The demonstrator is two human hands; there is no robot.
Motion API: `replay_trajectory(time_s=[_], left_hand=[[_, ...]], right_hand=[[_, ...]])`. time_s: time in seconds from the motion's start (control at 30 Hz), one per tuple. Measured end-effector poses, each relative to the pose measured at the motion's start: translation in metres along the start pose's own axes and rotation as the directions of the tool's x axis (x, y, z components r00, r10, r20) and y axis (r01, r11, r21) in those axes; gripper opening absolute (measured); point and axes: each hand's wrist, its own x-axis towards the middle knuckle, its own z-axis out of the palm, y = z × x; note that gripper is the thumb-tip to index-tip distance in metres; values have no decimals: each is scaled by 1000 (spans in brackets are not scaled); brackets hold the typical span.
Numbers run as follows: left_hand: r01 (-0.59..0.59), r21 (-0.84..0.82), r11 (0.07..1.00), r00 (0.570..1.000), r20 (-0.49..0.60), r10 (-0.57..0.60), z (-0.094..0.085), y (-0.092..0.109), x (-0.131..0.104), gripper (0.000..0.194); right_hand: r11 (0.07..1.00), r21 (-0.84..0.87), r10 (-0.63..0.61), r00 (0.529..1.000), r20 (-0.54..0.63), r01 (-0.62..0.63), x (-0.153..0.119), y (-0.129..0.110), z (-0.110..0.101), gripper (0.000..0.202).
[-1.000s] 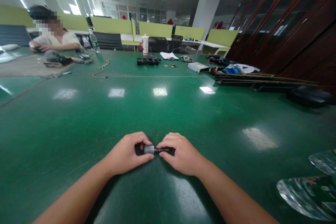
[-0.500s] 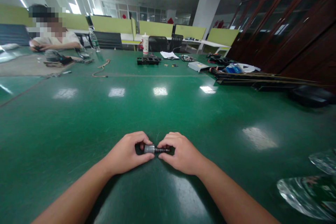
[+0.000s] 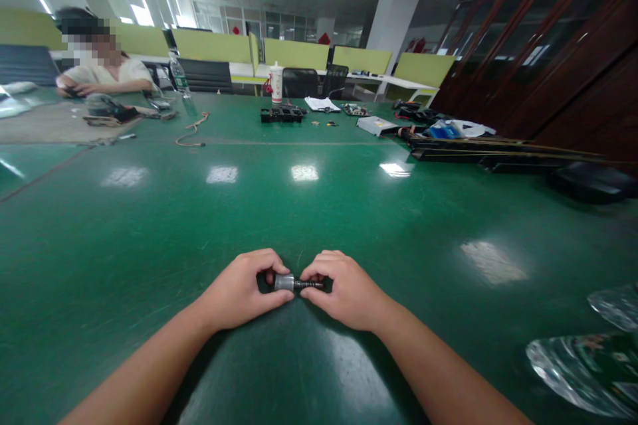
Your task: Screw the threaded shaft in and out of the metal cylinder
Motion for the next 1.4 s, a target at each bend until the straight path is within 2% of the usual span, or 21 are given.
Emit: replay_trajectory(time_s=[0.83,1.13,1.27,1.4], left_hand=[[33,3,999,999,-6,-33,-1,1,-2,15],[41,2,999,999,7,-41,-6,1,-5,16],[41,4,999,999,12,-41,-7,0,-4,16],[42,12,999,999,12,-43,-4,-1,-3,17]], right_hand=[[999,-48,6,1000,-19,-7,-2,8,-11,7],[993,-69,96,994,-48,-99,-5,21,-27,7],[996,-57,73,997,-34,-75,-4,17,-24,8],[999,-22,38,999,-26,-39,-2,11,-12,8]])
